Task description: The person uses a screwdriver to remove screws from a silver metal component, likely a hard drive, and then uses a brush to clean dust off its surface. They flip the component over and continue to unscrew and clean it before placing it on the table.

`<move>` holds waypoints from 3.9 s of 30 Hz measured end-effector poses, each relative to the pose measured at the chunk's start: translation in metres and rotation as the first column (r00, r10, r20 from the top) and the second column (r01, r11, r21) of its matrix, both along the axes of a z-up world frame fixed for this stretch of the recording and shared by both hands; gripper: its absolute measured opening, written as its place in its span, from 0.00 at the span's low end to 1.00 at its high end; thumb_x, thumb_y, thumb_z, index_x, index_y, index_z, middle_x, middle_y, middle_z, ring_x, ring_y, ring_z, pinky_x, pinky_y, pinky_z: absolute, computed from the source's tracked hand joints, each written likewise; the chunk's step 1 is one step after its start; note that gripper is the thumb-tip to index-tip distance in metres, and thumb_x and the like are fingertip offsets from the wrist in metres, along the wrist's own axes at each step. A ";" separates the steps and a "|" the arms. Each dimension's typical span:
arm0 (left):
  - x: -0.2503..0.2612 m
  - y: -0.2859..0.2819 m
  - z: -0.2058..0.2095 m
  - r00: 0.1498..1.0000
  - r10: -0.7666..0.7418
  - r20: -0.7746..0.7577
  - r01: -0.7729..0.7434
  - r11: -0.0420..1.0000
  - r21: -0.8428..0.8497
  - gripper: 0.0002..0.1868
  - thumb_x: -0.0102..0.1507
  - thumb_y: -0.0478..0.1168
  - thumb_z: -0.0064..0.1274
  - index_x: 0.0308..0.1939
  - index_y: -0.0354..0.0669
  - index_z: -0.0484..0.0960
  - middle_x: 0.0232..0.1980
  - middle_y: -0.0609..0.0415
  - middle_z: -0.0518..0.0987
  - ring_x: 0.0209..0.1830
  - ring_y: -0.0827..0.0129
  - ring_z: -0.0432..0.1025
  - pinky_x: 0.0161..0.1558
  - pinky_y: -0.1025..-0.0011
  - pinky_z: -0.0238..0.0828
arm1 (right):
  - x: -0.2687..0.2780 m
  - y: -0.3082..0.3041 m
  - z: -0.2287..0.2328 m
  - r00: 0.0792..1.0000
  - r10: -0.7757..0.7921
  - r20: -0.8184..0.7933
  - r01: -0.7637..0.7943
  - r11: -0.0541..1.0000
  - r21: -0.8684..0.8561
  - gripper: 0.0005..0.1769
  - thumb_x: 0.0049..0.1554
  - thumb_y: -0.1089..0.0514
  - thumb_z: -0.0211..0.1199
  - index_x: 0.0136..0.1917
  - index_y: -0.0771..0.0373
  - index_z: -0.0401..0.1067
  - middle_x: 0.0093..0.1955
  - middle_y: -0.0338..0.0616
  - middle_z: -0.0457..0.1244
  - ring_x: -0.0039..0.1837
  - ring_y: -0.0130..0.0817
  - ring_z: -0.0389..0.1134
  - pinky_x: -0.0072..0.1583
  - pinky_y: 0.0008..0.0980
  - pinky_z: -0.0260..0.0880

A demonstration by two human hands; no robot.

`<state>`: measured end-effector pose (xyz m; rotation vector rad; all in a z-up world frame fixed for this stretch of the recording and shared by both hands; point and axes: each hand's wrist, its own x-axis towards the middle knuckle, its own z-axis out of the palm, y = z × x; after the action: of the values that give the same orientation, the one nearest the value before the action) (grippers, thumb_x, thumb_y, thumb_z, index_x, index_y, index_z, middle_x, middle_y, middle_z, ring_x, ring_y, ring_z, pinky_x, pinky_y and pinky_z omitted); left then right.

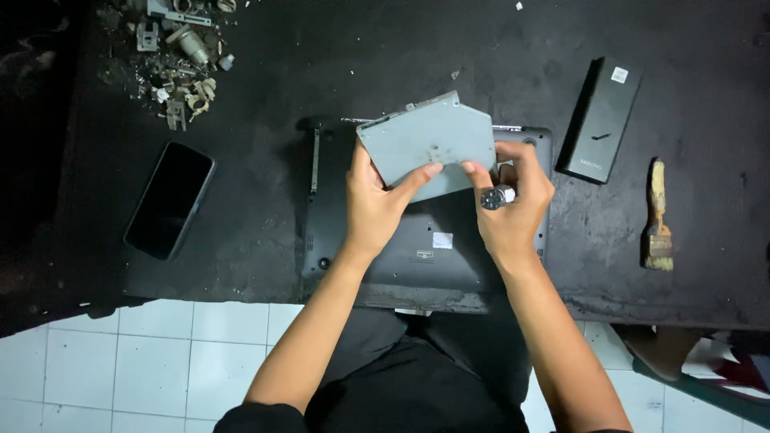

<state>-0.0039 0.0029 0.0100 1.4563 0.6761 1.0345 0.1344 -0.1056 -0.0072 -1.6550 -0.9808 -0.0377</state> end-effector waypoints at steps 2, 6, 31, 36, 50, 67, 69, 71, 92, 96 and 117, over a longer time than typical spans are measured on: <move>-0.002 -0.001 0.012 1.000 -0.003 -0.031 0.004 0.999 0.036 0.30 0.55 0.40 0.74 0.55 0.37 0.74 0.49 0.46 0.84 0.53 0.73 0.75 0.51 0.56 0.76 | -0.004 0.001 0.012 0.999 0.018 -0.028 -0.018 1.000 0.010 0.15 0.60 0.60 0.76 0.55 0.66 0.73 0.36 0.47 0.65 0.29 0.31 0.54 0.36 0.33 0.57; -0.001 -0.002 0.007 1.000 -0.001 0.028 0.001 1.000 -0.001 0.20 0.58 0.40 0.71 0.49 0.44 0.78 0.43 0.52 0.86 0.48 0.82 0.72 0.47 0.67 0.77 | 0.002 -0.001 -0.002 0.999 0.023 -0.047 -0.022 1.000 0.019 0.14 0.60 0.63 0.75 0.56 0.67 0.73 0.33 0.47 0.65 0.31 0.31 0.55 0.37 0.33 0.57; -0.021 -0.020 0.061 0.999 0.030 -0.032 -0.022 0.974 0.224 0.15 0.58 0.40 0.70 0.43 0.43 0.79 0.39 0.50 0.87 0.42 0.66 0.82 0.42 0.68 0.78 | -0.006 0.008 0.014 0.985 0.090 -0.146 -0.087 0.996 0.025 0.26 0.66 0.41 0.58 0.60 0.66 0.68 0.35 0.50 0.65 0.38 0.39 0.66 0.46 0.40 0.66; -0.042 -0.014 0.095 1.000 0.003 0.014 -0.010 0.830 0.557 0.11 0.58 0.36 0.69 0.44 0.50 0.88 0.43 0.57 0.89 0.44 0.60 0.84 0.48 0.64 0.78 | 0.001 0.003 0.009 0.971 0.120 -0.205 -0.096 0.988 0.124 0.16 0.70 0.51 0.55 0.58 0.67 0.71 0.50 0.53 0.70 0.52 0.37 0.69 0.55 0.42 0.69; -0.070 -0.015 0.116 0.969 -0.106 -0.223 0.240 0.622 0.745 0.15 0.65 0.28 0.70 0.51 0.46 0.85 0.55 0.59 0.85 0.51 0.61 0.82 0.46 0.71 0.71 | -0.008 -0.001 0.024 0.983 0.057 -0.174 -0.066 0.997 -0.048 0.10 0.70 0.64 0.48 0.51 0.62 0.72 0.47 0.40 0.66 0.46 0.26 0.64 0.51 0.27 0.61; -0.040 0.073 0.096 0.973 0.225 -0.044 -0.211 0.955 0.209 0.14 0.69 0.49 0.51 0.49 0.46 0.69 0.38 0.57 0.73 0.34 0.75 0.68 0.31 0.75 0.64 | -0.005 0.003 0.020 0.964 0.043 -0.264 -0.047 0.999 -0.006 0.19 0.72 0.48 0.49 0.45 0.63 0.67 0.36 0.40 0.63 0.40 0.28 0.66 0.51 0.29 0.65; -0.028 0.089 0.098 0.981 0.193 -0.031 -0.193 0.981 -0.014 0.16 0.69 0.55 0.48 0.50 0.52 0.66 0.33 0.61 0.70 0.31 0.79 0.65 0.25 0.78 0.63 | -0.005 0.003 0.021 0.966 0.024 -0.257 -0.033 0.999 -0.034 0.19 0.72 0.48 0.49 0.45 0.62 0.68 0.35 0.39 0.63 0.40 0.27 0.66 0.51 0.29 0.64; -0.015 0.108 0.094 0.968 0.161 0.193 -0.020 0.813 -0.582 0.47 0.49 0.52 0.63 0.71 0.43 0.68 0.70 0.42 0.76 0.66 0.51 0.74 0.57 0.51 0.82 | -0.005 0.004 0.022 0.953 0.001 -0.302 -0.012 0.999 -0.033 0.21 0.71 0.46 0.50 0.44 0.62 0.69 0.33 0.39 0.62 0.39 0.27 0.65 0.50 0.28 0.63; 0.054 0.143 -0.028 0.788 0.058 -0.612 0.482 0.561 0.673 0.18 0.67 0.37 0.59 0.60 0.57 0.82 0.61 0.47 0.81 0.64 0.44 0.72 0.65 0.50 0.69 | 0.003 0.010 0.014 0.969 -0.017 -0.248 0.010 1.000 -0.030 0.17 0.70 0.56 0.56 0.40 0.61 0.74 0.23 0.42 0.62 0.30 0.32 0.63 0.42 0.31 0.64; 0.050 0.137 -0.017 0.675 0.038 -0.736 0.577 0.596 0.559 0.24 0.64 0.42 0.63 0.64 0.60 0.80 0.67 0.46 0.77 0.69 0.42 0.66 0.64 0.48 0.69 | 0.004 0.011 0.014 0.964 -0.007 -0.266 0.001 1.000 -0.022 0.17 0.70 0.56 0.56 0.40 0.62 0.74 0.24 0.42 0.63 0.31 0.32 0.64 0.42 0.32 0.64; -0.091 0.074 0.087 0.894 -0.079 -0.442 0.298 0.841 0.452 0.11 0.71 0.32 0.53 0.57 0.42 0.82 0.62 0.42 0.75 0.63 0.45 0.72 0.58 0.56 0.74 | 0.000 0.004 0.002 0.984 -0.106 -0.140 0.112 0.993 0.033 0.16 0.61 0.59 0.72 0.53 0.59 0.65 0.33 0.42 0.59 0.37 0.35 0.62 0.44 0.34 0.62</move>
<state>-0.0950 0.0768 0.0972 2.2055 0.5441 0.7802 0.1345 -0.1017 -0.0055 -1.6500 -0.7798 -0.0161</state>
